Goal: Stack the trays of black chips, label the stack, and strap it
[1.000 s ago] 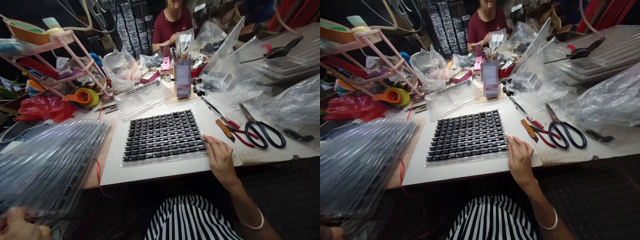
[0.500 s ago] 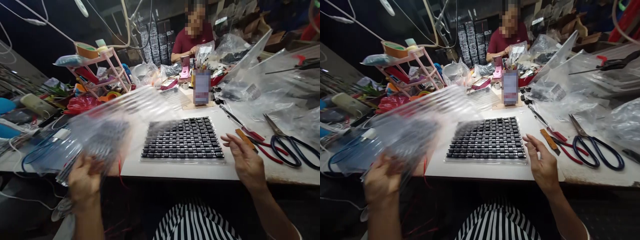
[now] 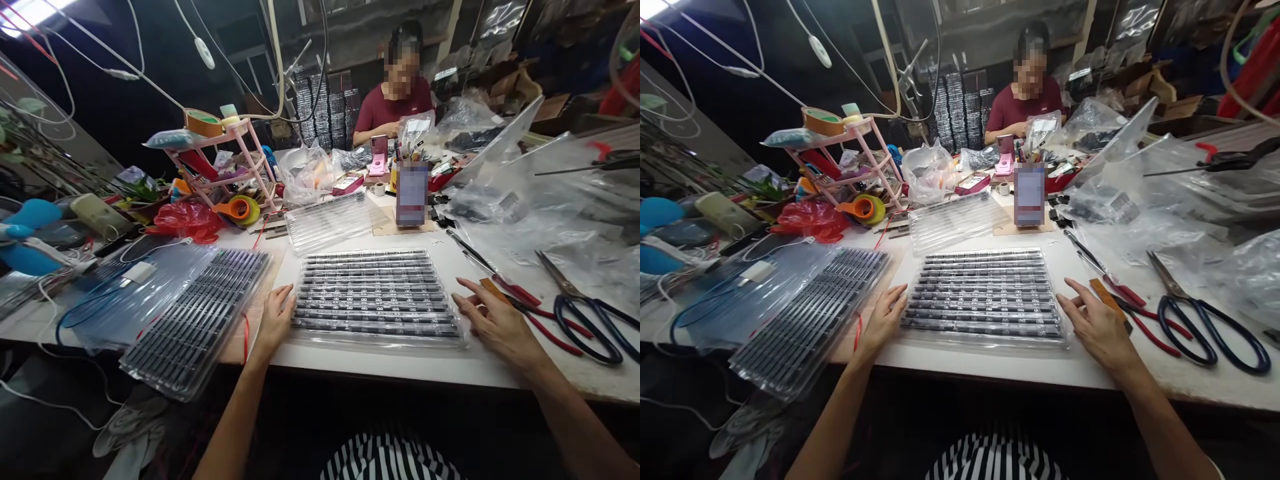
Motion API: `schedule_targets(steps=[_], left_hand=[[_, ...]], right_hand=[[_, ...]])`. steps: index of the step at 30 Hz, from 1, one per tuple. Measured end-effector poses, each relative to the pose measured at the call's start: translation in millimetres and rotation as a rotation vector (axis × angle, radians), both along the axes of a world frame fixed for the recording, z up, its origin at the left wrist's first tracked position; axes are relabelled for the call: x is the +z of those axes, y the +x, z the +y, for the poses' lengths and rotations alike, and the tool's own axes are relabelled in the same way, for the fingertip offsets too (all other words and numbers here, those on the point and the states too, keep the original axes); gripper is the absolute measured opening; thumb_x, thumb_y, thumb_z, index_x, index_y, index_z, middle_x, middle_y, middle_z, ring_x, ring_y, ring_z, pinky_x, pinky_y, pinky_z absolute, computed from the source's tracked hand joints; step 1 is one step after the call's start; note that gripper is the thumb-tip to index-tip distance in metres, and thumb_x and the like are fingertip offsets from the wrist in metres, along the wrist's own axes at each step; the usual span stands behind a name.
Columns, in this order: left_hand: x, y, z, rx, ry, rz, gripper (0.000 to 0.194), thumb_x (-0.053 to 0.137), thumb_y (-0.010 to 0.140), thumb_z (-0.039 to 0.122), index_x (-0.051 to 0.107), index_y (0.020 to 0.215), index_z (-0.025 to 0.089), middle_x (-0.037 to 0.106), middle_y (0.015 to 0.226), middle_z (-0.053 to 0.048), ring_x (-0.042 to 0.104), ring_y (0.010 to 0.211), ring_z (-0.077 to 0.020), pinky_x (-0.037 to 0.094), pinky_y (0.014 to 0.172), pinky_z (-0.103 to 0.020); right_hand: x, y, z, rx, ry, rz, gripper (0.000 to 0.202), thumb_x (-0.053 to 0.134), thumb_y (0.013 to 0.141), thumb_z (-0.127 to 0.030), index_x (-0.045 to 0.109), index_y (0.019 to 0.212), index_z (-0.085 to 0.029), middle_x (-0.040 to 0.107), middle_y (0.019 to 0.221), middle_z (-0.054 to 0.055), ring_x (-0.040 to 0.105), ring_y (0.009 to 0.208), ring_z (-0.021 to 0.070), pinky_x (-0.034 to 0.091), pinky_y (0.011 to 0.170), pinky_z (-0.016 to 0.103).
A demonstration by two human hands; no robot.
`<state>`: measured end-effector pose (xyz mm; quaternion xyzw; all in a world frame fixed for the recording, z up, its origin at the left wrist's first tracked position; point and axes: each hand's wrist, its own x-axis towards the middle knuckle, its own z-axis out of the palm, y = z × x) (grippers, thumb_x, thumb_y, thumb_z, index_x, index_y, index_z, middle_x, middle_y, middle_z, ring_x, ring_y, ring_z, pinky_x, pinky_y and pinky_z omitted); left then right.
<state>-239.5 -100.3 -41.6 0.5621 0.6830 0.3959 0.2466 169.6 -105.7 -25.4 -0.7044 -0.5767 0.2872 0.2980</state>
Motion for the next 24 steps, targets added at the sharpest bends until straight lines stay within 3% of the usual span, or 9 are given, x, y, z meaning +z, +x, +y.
schedule_targets(steps=[6,9,13,16,20,24], left_hand=[[3.4,6.6,36.6,-0.148,-0.033,0.173,0.042,0.046,0.086,0.033,0.06,0.121,0.015,0.06,0.127,-0.01,0.052,0.121,-0.0206,0.036,0.107,-0.036],[4.1,15.4,42.8,-0.152,-0.059,0.279,0.042,0.043,0.087,0.029,0.059,0.123,0.013,0.061,0.126,-0.013,0.053,0.119,-0.0241,0.037,0.105,-0.041],[9.4,30.1,38.5,-0.113,-0.11,0.498,0.047,0.035,0.091,0.026,0.051,0.131,0.01,0.056,0.131,-0.02,0.048,0.121,-0.0351,0.031,0.1,-0.059],[21.0,36.1,39.2,-0.147,-0.186,0.798,0.048,0.029,0.093,0.025,0.047,0.135,0.01,0.059,0.127,-0.019,0.053,0.115,-0.0336,0.036,0.095,-0.055],[33.2,30.6,47.2,-0.25,-0.218,0.929,0.046,0.033,0.092,0.029,0.055,0.13,0.013,0.07,0.105,-0.015,0.062,0.098,-0.0298,0.044,0.085,-0.042],[26.5,37.0,51.9,-0.399,-0.055,0.829,0.045,0.038,0.088,0.034,0.063,0.121,0.017,0.072,0.095,-0.011,0.065,0.088,-0.0263,0.045,0.082,-0.037]], right_hand=[[4.1,-7.2,21.8,0.159,0.059,-0.308,0.052,0.033,0.092,-0.05,0.049,0.133,-0.023,0.062,0.105,0.008,0.063,0.084,0.0206,0.049,0.073,0.034],[11.2,-23.0,27.7,0.263,0.02,-0.574,0.047,0.027,0.096,-0.035,0.044,0.137,-0.022,0.058,0.112,0.01,0.062,0.085,0.0205,0.048,0.067,0.031],[19.0,-48.1,36.9,0.331,-0.04,-0.846,0.048,0.03,0.086,-0.006,0.046,0.131,-0.008,0.057,0.111,0.017,0.058,0.094,0.0262,0.045,0.073,0.035],[21.5,-59.9,39.1,0.338,-0.045,-0.836,0.046,0.027,0.082,0.002,0.052,0.121,-0.004,0.058,0.108,0.018,0.057,0.093,0.0262,0.043,0.082,0.039],[22.9,-58.4,4.7,0.278,-0.062,-0.792,0.045,0.026,0.084,0.001,0.051,0.121,-0.005,0.057,0.112,0.019,0.056,0.095,0.0254,0.045,0.081,0.037],[17.0,-36.4,-76.2,0.126,-0.037,-0.631,0.04,0.033,0.093,-0.017,0.046,0.13,-0.011,0.056,0.113,0.014,0.057,0.095,0.0218,0.047,0.086,0.036]])
